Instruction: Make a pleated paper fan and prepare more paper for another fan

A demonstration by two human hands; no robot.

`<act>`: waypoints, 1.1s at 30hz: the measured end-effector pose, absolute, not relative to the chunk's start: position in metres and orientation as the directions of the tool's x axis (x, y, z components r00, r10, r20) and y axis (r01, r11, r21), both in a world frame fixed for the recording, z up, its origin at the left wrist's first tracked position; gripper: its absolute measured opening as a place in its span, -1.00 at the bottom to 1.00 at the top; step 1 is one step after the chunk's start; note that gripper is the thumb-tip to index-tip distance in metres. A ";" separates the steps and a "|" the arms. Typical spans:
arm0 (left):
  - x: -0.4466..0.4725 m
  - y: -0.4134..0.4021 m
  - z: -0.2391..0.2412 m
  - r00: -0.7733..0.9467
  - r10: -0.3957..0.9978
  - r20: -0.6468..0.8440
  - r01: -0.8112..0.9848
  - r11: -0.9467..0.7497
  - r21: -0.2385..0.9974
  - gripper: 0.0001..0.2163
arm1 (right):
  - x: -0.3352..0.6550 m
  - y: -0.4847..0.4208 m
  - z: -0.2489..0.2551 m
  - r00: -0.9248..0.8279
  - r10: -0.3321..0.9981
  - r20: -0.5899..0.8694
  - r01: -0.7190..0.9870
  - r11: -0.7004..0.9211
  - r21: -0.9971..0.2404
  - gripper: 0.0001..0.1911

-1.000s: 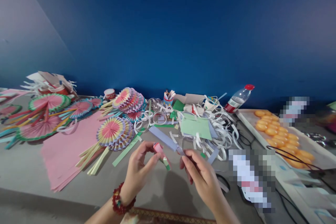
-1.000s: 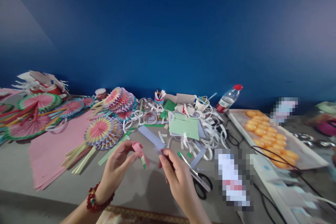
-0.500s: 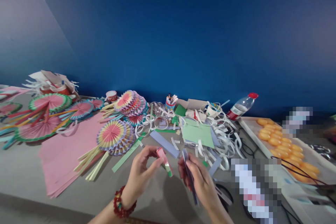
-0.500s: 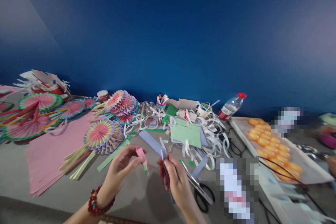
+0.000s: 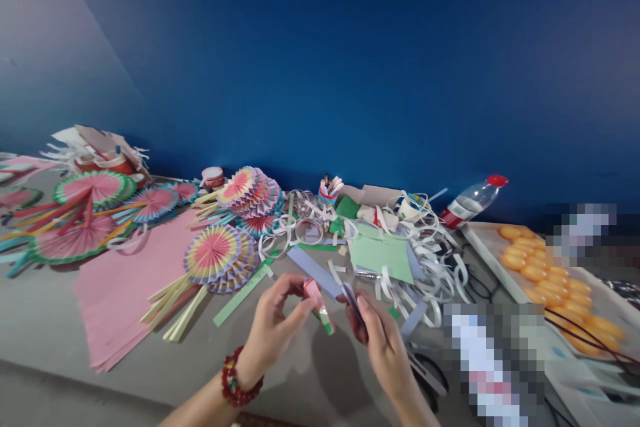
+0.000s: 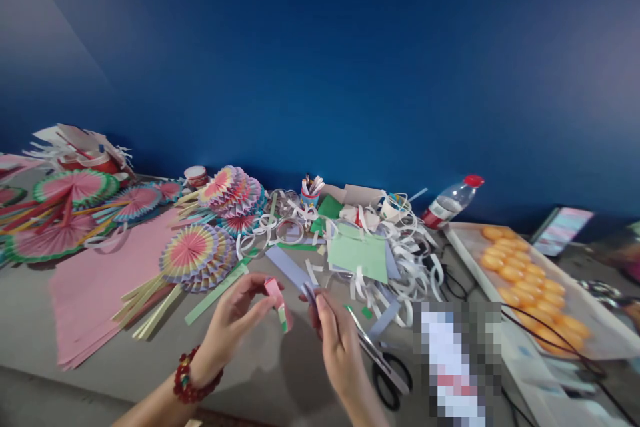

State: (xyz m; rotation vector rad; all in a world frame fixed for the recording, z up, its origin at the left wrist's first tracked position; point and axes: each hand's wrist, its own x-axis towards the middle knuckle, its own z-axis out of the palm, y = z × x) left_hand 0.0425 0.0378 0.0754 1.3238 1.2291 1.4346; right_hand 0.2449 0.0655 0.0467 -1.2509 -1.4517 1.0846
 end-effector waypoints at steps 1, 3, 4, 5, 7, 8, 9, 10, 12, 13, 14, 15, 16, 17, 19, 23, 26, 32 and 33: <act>0.042 0.038 0.076 -0.124 0.972 0.201 0.061 -0.194 0.979 -0.83 | 0.244 0.065 0.051 -0.083 0.993 0.087 0.204 0.102 -0.974 -0.53; 0.042 0.038 0.077 -0.129 0.970 0.205 0.089 -0.194 0.977 -0.84 | 0.241 0.065 0.061 -0.140 0.987 0.074 0.207 0.102 -0.973 -0.57; 0.042 0.039 0.078 -0.130 0.969 0.212 0.108 -0.199 0.974 -0.85 | 0.240 0.065 0.065 -0.184 0.981 0.060 0.199 0.097 -0.975 -0.60; 0.042 0.039 0.079 -0.133 0.965 0.227 0.135 -0.209 0.969 -0.86 | 0.238 0.064 0.069 -0.232 0.972 0.042 0.184 0.086 -0.979 -0.61; 0.044 0.039 0.082 -0.144 0.947 0.286 0.225 -0.251 0.942 -0.90 | 0.237 0.063 0.075 -0.307 0.952 0.014 0.147 0.062 -0.987 -0.63; 0.044 0.038 0.084 -0.146 0.932 0.331 0.280 -0.282 0.918 -0.92 | 0.237 0.062 0.076 -0.322 0.947 0.012 0.133 0.058 -0.989 -0.64; 0.045 0.038 0.085 -0.144 0.914 0.379 0.336 -0.315 0.888 -0.92 | 0.237 0.061 0.077 -0.314 0.949 0.025 0.126 0.068 -0.990 -0.65; 0.046 0.038 0.086 -0.138 0.895 0.424 0.385 -0.347 0.856 -0.92 | 0.238 0.059 0.077 -0.290 0.956 0.052 0.128 0.093 -0.987 -0.66; 0.047 0.037 0.088 -0.111 0.862 0.494 0.444 -0.402 0.801 -0.90 | 0.240 0.058 0.078 -0.224 0.964 0.142 0.167 0.182 -0.969 -0.70; 0.048 0.037 0.088 -0.097 0.852 0.515 0.458 -0.421 0.783 -0.89 | 0.241 0.057 0.079 -0.194 0.962 0.194 0.196 0.232 -0.953 -0.72; 0.048 0.036 0.088 -0.087 0.846 0.526 0.466 -0.432 0.772 -0.88 | 0.242 0.057 0.079 -0.174 0.954 0.243 0.224 0.279 -0.934 -0.74; 0.048 0.036 0.088 -0.079 0.842 0.533 0.470 -0.441 0.765 -0.88 | 0.242 0.056 0.080 -0.160 0.945 0.285 0.247 0.318 -0.915 -0.76; 0.048 0.035 0.088 -0.071 0.841 0.536 0.472 -0.445 0.761 -0.87 | 0.243 0.056 0.081 -0.157 0.936 0.316 0.263 0.348 -0.900 -0.78; 0.048 0.035 0.088 -0.065 0.842 0.536 0.474 -0.447 0.759 -0.87 | 0.243 0.056 0.081 -0.159 0.927 0.340 0.272 0.372 -0.888 -0.80; 0.048 0.035 0.087 -0.053 0.845 0.532 0.478 -0.446 0.757 -0.87 | 0.242 0.055 0.082 -0.178 0.915 0.363 0.271 0.400 -0.875 -0.80; 0.048 0.035 0.086 -0.045 0.846 0.531 0.485 -0.446 0.752 -0.85 | 0.240 0.053 0.082 -0.196 0.920 0.340 0.264 0.384 -0.885 -0.76; 0.047 0.035 0.085 -0.031 0.824 0.566 0.506 -0.475 0.720 -0.80 | 0.238 0.051 0.081 -0.173 0.946 0.273 0.249 0.310 -0.917 -0.78; 0.047 0.036 0.087 -0.047 0.839 0.542 0.463 -0.462 0.756 -0.81 | 0.240 0.051 0.087 -0.195 0.970 0.145 0.168 0.178 -0.970 -0.81; 0.047 0.037 0.086 -0.064 0.852 0.520 0.444 -0.442 0.779 -0.82 | 0.240 0.052 0.090 -0.207 0.965 0.159 0.161 0.194 -0.968 -0.81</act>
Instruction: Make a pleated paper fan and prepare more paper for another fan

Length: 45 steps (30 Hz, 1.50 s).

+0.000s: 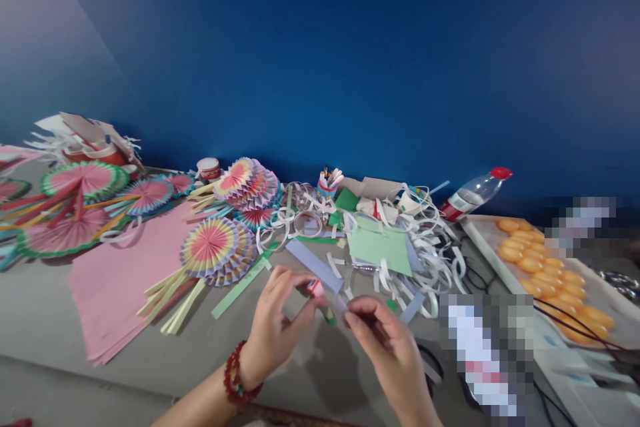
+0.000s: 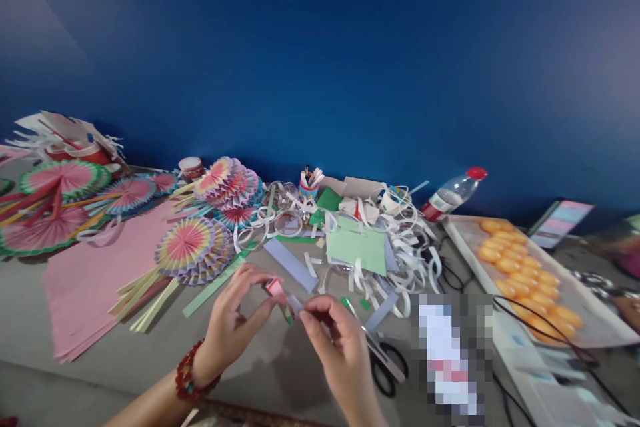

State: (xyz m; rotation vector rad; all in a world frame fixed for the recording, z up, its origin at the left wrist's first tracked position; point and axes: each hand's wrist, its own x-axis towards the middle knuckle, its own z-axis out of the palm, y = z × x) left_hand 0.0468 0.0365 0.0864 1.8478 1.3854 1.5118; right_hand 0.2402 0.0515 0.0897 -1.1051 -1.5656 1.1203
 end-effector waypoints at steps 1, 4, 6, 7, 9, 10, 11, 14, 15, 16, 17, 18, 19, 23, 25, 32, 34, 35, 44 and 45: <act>0.047 0.037 0.086 -0.077 0.864 0.498 0.425 -0.423 0.800 -0.83 | 0.241 0.052 0.093 -0.218 0.959 0.178 0.154 0.214 -0.965 -0.81; 0.046 0.038 0.085 -0.096 0.891 0.444 0.375 -0.381 0.845 -0.86 | 0.242 0.050 0.103 -0.240 0.942 0.235 0.136 0.272 -0.952 -0.84; 0.046 0.038 0.085 -0.084 0.903 0.422 0.341 -0.372 0.863 -0.88 | 0.241 0.048 0.108 -0.250 0.933 0.259 0.140 0.299 -0.944 -0.89; 0.047 0.038 0.085 -0.080 0.905 0.417 0.328 -0.371 0.869 -0.89 | 0.240 0.047 0.109 -0.248 0.930 0.271 0.144 0.313 -0.939 -0.91; 0.047 0.038 0.085 -0.078 0.903 0.422 0.316 -0.379 0.870 -0.89 | 0.237 0.045 0.109 -0.234 0.924 0.302 0.152 0.342 -0.927 -0.93; 0.047 0.037 0.085 -0.079 0.901 0.427 0.318 -0.383 0.867 -0.89 | 0.235 0.044 0.109 -0.224 0.921 0.319 0.156 0.357 -0.921 -0.94; 0.047 0.037 0.084 -0.081 0.897 0.435 0.325 -0.389 0.862 -0.88 | 0.233 0.043 0.109 -0.220 0.918 0.331 0.163 0.369 -0.915 -0.94; 0.047 0.036 0.083 -0.080 0.890 0.450 0.349 -0.398 0.849 -0.84 | 0.228 0.041 0.109 -0.236 0.908 0.346 0.178 0.390 -0.903 -0.93; 0.047 0.036 0.082 -0.081 0.890 0.449 0.353 -0.396 0.848 -0.83 | 0.227 0.041 0.109 -0.242 0.907 0.344 0.180 0.391 -0.903 -0.92; 0.047 0.036 0.081 -0.085 0.892 0.445 0.354 -0.390 0.850 -0.84 | 0.226 0.041 0.109 -0.244 0.908 0.340 0.184 0.388 -0.903 -0.91; 0.046 0.036 0.080 -0.092 0.895 0.436 0.352 -0.380 0.855 -0.85 | 0.226 0.042 0.108 -0.239 0.912 0.334 0.189 0.381 -0.905 -0.90; 0.046 0.037 0.079 -0.100 0.901 0.422 0.348 -0.365 0.863 -0.86 | 0.226 0.042 0.107 -0.230 0.918 0.322 0.194 0.367 -0.910 -0.89; 0.046 0.037 0.078 -0.109 0.908 0.405 0.339 -0.349 0.873 -0.87 | 0.227 0.043 0.106 -0.218 0.928 0.302 0.199 0.345 -0.917 -0.89; 0.046 0.039 0.074 -0.120 0.933 0.339 0.296 -0.292 0.909 -0.86 | 0.231 0.045 0.102 -0.168 0.966 0.196 0.196 0.228 -0.954 -0.85; 0.047 0.039 0.074 -0.122 0.933 0.340 0.307 -0.290 0.906 -0.85 | 0.232 0.045 0.102 -0.162 0.972 0.169 0.178 0.197 -0.964 -0.83; 0.050 0.039 0.085 -0.116 0.883 0.454 0.399 -0.377 0.836 -0.85 | 0.222 0.043 0.107 -0.178 0.956 0.232 0.130 0.257 -0.958 -0.85; 0.049 0.039 0.085 -0.113 0.888 0.446 0.396 -0.371 0.840 -0.84 | 0.218 0.045 0.107 -0.203 0.948 0.247 0.139 0.277 -0.951 -0.84; 0.049 0.039 0.084 -0.114 0.893 0.435 0.392 -0.362 0.846 -0.84 | 0.217 0.046 0.106 -0.209 0.947 0.244 0.148 0.277 -0.950 -0.84; 0.046 0.040 0.080 -0.130 0.906 0.402 0.380 -0.329 0.865 -0.83 | 0.219 0.050 0.099 -0.206 0.964 0.169 0.203 0.211 -0.956 -0.80; 0.046 0.039 0.081 -0.129 0.900 0.417 0.392 -0.340 0.855 -0.83 | 0.219 0.049 0.099 -0.203 0.963 0.178 0.201 0.219 -0.955 -0.80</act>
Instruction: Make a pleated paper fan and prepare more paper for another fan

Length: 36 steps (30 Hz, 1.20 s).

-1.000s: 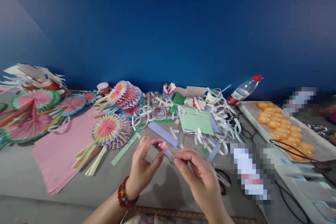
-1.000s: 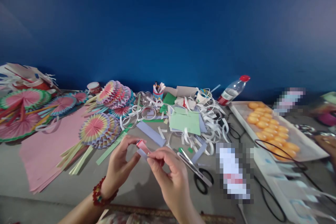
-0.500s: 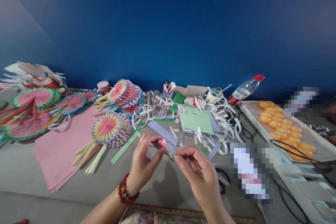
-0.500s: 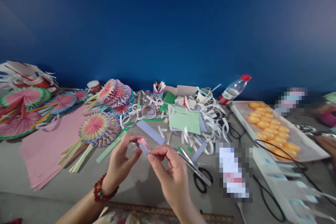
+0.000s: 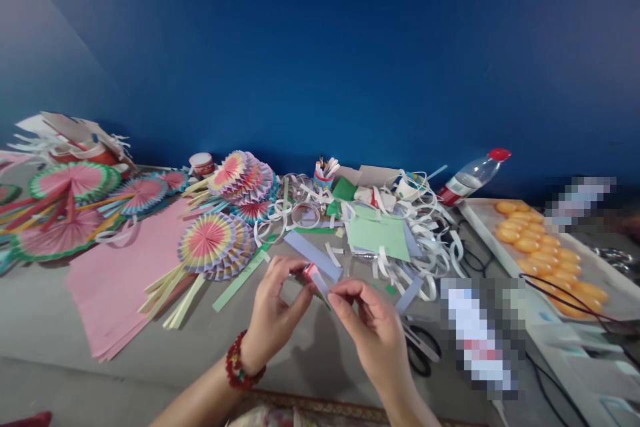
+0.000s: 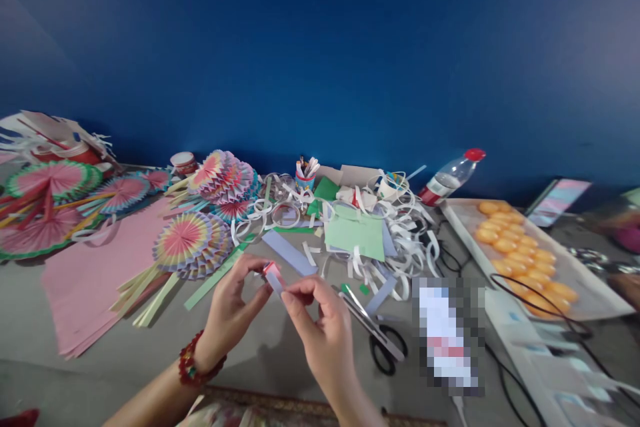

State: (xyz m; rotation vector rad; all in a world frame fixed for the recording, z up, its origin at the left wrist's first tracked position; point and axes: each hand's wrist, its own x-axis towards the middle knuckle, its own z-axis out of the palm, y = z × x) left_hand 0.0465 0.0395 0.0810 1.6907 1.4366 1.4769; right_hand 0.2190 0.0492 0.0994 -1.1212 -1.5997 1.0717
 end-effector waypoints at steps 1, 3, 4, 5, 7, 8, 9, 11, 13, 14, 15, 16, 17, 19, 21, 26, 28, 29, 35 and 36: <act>0.047 0.039 0.081 -0.126 0.894 0.430 0.402 -0.350 0.846 -0.82 | 0.219 0.048 0.100 -0.199 0.962 0.188 0.200 0.228 -0.953 -0.80; 0.047 0.039 0.082 -0.119 0.890 0.440 0.415 -0.358 0.836 -0.82 | 0.219 0.048 0.101 -0.194 0.960 0.201 0.198 0.239 -0.951 -0.80; 0.047 0.039 0.081 -0.116 0.892 0.436 0.416 -0.355 0.837 -0.82 | 0.218 0.048 0.101 -0.194 0.961 0.198 0.200 0.237 -0.951 -0.80; 0.046 0.039 0.081 -0.115 0.896 0.429 0.415 -0.349 0.840 -0.82 | 0.218 0.049 0.100 -0.193 0.962 0.190 0.203 0.229 -0.952 -0.79; 0.046 0.039 0.080 -0.116 0.902 0.416 0.406 -0.339 0.849 -0.83 | 0.216 0.051 0.098 -0.188 0.969 0.161 0.209 0.200 -0.957 -0.78; 0.046 0.039 0.080 -0.118 0.904 0.411 0.400 -0.335 0.853 -0.83 | 0.216 0.052 0.096 -0.186 0.972 0.146 0.209 0.185 -0.960 -0.78; 0.045 0.039 0.080 -0.119 0.906 0.406 0.393 -0.332 0.857 -0.84 | 0.215 0.053 0.095 -0.183 0.974 0.133 0.208 0.170 -0.963 -0.77; 0.045 0.039 0.079 -0.122 0.911 0.394 0.376 -0.325 0.868 -0.83 | 0.215 0.054 0.092 -0.179 0.978 0.109 0.199 0.144 -0.969 -0.75; 0.044 0.039 0.078 -0.121 0.916 0.382 0.351 -0.320 0.880 -0.83 | 0.215 0.054 0.091 -0.179 0.980 0.089 0.185 0.122 -0.975 -0.74; 0.044 0.039 0.078 -0.118 0.920 0.375 0.336 -0.318 0.887 -0.83 | 0.214 0.055 0.091 -0.180 0.980 0.080 0.176 0.112 -0.978 -0.73; 0.044 0.040 0.078 -0.118 0.922 0.368 0.320 -0.316 0.893 -0.83 | 0.214 0.055 0.091 -0.182 0.981 0.073 0.166 0.104 -0.981 -0.73; 0.044 0.040 0.077 -0.117 0.926 0.360 0.303 -0.312 0.900 -0.83 | 0.214 0.055 0.091 -0.185 0.981 0.067 0.155 0.096 -0.983 -0.72; 0.044 0.040 0.076 -0.115 0.930 0.350 0.282 -0.307 0.909 -0.84 | 0.214 0.056 0.091 -0.187 0.981 0.059 0.145 0.087 -0.986 -0.72; 0.044 0.041 0.075 -0.112 0.940 0.322 0.233 -0.290 0.928 -0.85 | 0.214 0.057 0.091 -0.188 0.981 0.041 0.120 0.065 -0.991 -0.72; 0.044 0.042 0.073 -0.110 0.950 0.294 0.196 -0.269 0.943 -0.85 | 0.216 0.058 0.091 -0.189 0.982 0.026 0.080 0.041 -0.996 -0.73; 0.044 0.043 0.075 -0.137 0.925 0.354 0.344 -0.290 0.893 -0.86 | 0.225 0.055 0.093 -0.131 0.991 0.001 -0.040 -0.004 -0.999 -0.74; 0.046 0.043 0.077 -0.128 0.895 0.428 0.418 -0.342 0.842 -0.86 | 0.225 0.052 0.095 -0.140 0.990 -0.002 -0.060 -0.011 -0.998 -0.74; 0.046 0.043 0.079 -0.116 0.884 0.453 0.435 -0.365 0.823 -0.85 | 0.224 0.051 0.095 -0.156 0.988 0.001 -0.057 -0.008 -0.998 -0.75; 0.046 0.042 0.081 -0.103 0.910 0.401 0.386 -0.335 0.859 -0.85 | 0.214 0.055 0.089 -0.191 0.982 0.001 -0.013 -0.002 -1.000 -0.72; 0.045 0.041 0.080 -0.105 0.919 0.381 0.365 -0.321 0.874 -0.85 | 0.213 0.056 0.086 -0.191 0.982 -0.004 -0.022 -0.008 -1.000 -0.72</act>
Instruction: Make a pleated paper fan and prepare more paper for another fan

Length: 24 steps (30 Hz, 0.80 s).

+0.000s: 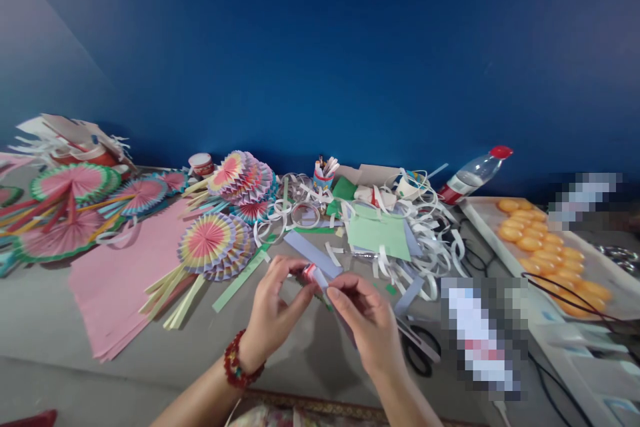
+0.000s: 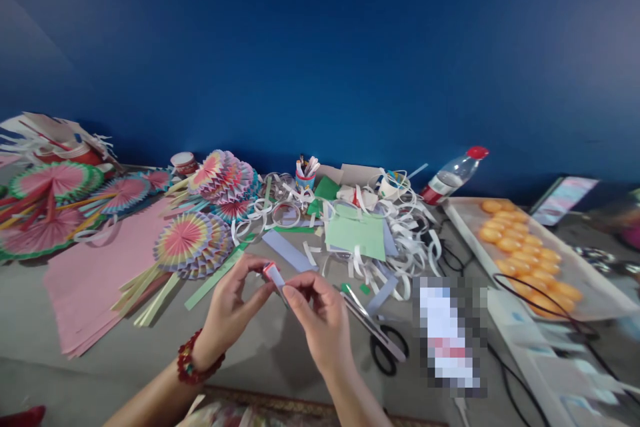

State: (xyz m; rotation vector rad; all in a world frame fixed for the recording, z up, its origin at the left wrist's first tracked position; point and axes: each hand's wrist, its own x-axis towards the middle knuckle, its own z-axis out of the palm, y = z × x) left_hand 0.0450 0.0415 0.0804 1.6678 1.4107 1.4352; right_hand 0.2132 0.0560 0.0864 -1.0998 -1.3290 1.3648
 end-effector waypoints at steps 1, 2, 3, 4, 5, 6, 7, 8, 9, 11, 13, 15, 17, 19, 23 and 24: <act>0.044 0.041 0.080 -0.105 0.926 0.363 0.343 -0.309 0.887 -0.85 | 0.213 0.057 0.084 -0.193 0.981 -0.007 -0.033 -0.013 -0.999 -0.72; 0.044 0.041 0.078 -0.104 0.932 0.347 0.318 -0.299 0.899 -0.85 | 0.213 0.058 0.083 -0.196 0.980 -0.009 -0.042 -0.017 -0.999 -0.72; 0.043 0.042 0.077 -0.102 0.938 0.332 0.294 -0.291 0.910 -0.85 | 0.213 0.058 0.082 -0.200 0.980 -0.011 -0.049 -0.021 -0.999 -0.72; 0.043 0.042 0.076 -0.100 0.942 0.320 0.272 -0.283 0.920 -0.84 | 0.213 0.058 0.081 -0.202 0.979 -0.012 -0.055 -0.023 -0.998 -0.72; 0.043 0.042 0.075 -0.099 0.946 0.308 0.254 -0.275 0.927 -0.84 | 0.213 0.058 0.080 -0.202 0.979 -0.013 -0.058 -0.025 -0.998 -0.72; 0.043 0.042 0.074 -0.098 0.949 0.299 0.240 -0.269 0.933 -0.84 | 0.213 0.058 0.080 -0.202 0.979 -0.014 -0.059 -0.026 -0.998 -0.73; 0.043 0.042 0.073 -0.097 0.951 0.294 0.231 -0.266 0.936 -0.84 | 0.214 0.058 0.080 -0.200 0.980 -0.015 -0.058 -0.027 -0.998 -0.73; 0.043 0.042 0.073 -0.095 0.951 0.293 0.227 -0.266 0.937 -0.84 | 0.214 0.058 0.080 -0.200 0.980 -0.014 -0.056 -0.026 -0.998 -0.74; 0.043 0.042 0.072 -0.093 0.951 0.295 0.227 -0.268 0.936 -0.84 | 0.214 0.058 0.079 -0.200 0.980 -0.013 -0.054 -0.024 -0.998 -0.74; 0.044 0.042 0.074 -0.095 0.947 0.306 0.248 -0.275 0.929 -0.85 | 0.216 0.059 0.079 -0.195 0.981 -0.010 -0.052 -0.020 -0.998 -0.74; 0.045 0.042 0.076 -0.105 0.939 0.329 0.299 -0.285 0.910 -0.86 | 0.218 0.060 0.080 -0.171 0.985 0.006 -0.059 -0.004 -0.998 -0.75; 0.046 0.043 0.078 -0.112 0.928 0.356 0.350 -0.298 0.888 -0.87 | 0.220 0.060 0.082 -0.144 0.989 0.032 -0.076 0.021 -0.997 -0.77; 0.048 0.043 0.080 -0.115 0.915 0.387 0.380 -0.319 0.868 -0.87 | 0.221 0.059 0.085 -0.141 0.988 0.057 -0.088 0.045 -0.995 -0.79; 0.049 0.043 0.081 -0.114 0.904 0.412 0.395 -0.340 0.854 -0.85 | 0.220 0.058 0.087 -0.159 0.984 0.080 -0.073 0.069 -0.995 -0.80; 0.048 0.042 0.080 -0.105 0.905 0.413 0.403 -0.341 0.849 -0.83 | 0.215 0.057 0.084 -0.175 0.980 0.092 -0.007 0.093 -0.996 -0.79; 0.048 0.042 0.079 -0.105 0.912 0.397 0.388 -0.330 0.860 -0.83 | 0.214 0.058 0.082 -0.173 0.981 0.084 0.001 0.085 -0.996 -0.78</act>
